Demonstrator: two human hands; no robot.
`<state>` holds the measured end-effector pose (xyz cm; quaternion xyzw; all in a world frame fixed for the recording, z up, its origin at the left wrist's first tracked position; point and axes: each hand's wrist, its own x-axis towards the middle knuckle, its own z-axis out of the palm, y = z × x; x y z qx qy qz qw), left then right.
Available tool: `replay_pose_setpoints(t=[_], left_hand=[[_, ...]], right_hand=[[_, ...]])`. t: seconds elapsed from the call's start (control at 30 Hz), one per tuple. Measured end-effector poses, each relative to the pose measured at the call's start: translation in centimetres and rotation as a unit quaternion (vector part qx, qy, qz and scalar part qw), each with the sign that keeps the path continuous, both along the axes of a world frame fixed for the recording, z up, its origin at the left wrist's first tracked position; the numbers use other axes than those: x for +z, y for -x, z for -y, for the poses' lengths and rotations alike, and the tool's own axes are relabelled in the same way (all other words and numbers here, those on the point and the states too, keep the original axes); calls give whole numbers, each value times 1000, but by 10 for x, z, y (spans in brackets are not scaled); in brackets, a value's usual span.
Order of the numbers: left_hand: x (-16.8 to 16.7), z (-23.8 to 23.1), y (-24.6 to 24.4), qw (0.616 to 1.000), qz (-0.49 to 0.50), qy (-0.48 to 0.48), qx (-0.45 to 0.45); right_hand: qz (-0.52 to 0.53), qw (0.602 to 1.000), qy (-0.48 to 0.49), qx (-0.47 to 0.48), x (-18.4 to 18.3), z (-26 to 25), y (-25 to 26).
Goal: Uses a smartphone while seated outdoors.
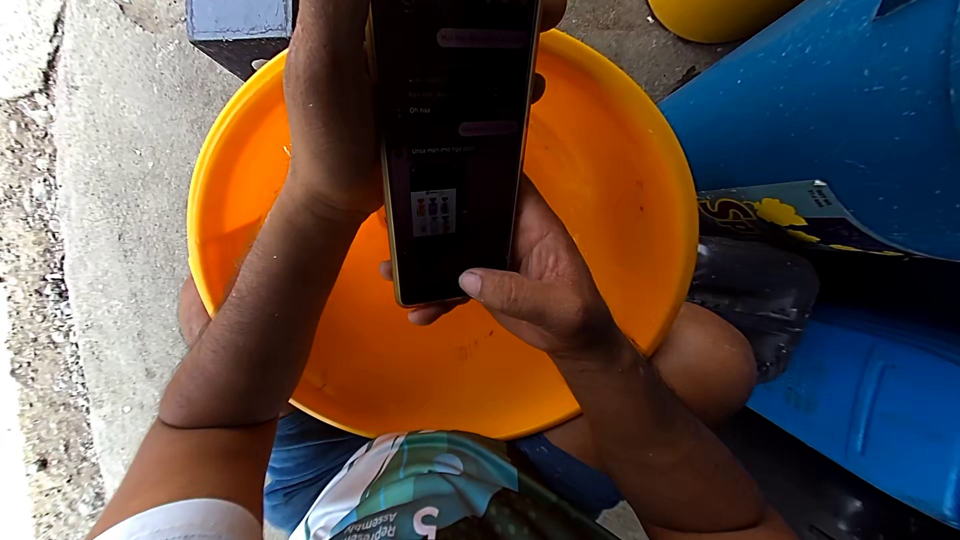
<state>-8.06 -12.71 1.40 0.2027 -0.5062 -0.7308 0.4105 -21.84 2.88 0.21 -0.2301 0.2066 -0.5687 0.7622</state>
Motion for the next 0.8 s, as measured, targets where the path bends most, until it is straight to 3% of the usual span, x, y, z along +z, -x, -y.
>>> replay_pose_setpoints(t=[0.8], left_hand=[[2,0,0,1000,6,2,-17]], right_hand=[[9,1000,5,2,-3,0,0]])
